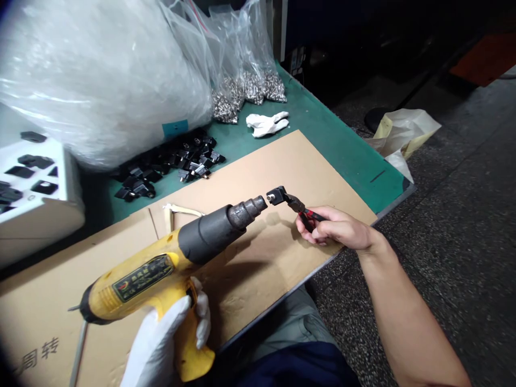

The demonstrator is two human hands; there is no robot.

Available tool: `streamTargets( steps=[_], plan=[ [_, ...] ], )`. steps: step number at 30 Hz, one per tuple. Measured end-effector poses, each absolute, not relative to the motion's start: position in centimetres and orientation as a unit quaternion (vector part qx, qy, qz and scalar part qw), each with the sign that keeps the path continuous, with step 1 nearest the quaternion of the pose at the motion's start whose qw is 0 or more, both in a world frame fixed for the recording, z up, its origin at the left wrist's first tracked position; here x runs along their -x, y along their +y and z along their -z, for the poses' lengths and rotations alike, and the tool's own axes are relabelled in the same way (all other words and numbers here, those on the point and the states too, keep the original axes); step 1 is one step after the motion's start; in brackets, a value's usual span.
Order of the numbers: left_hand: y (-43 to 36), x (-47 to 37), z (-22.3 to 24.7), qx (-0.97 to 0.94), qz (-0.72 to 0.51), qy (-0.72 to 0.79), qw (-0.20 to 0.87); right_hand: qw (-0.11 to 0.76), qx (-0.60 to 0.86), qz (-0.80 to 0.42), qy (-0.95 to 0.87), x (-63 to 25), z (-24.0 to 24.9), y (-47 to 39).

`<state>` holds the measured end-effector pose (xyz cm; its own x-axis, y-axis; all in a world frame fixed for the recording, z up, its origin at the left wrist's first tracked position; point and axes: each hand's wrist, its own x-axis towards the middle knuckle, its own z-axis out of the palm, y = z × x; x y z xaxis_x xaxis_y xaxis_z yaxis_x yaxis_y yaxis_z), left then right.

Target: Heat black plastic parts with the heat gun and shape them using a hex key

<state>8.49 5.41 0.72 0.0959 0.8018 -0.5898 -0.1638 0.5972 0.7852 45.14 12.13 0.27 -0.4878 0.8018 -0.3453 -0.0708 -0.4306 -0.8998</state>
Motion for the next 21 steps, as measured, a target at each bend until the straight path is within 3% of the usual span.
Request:
streamTargets(
  steps=[21],
  plan=[
    [5.52,-8.22,-0.56,-0.298,-0.346,0.551,0.698,0.3,0.398,-0.751,-0.434,-44.94,-0.11,12.13]
  ],
)
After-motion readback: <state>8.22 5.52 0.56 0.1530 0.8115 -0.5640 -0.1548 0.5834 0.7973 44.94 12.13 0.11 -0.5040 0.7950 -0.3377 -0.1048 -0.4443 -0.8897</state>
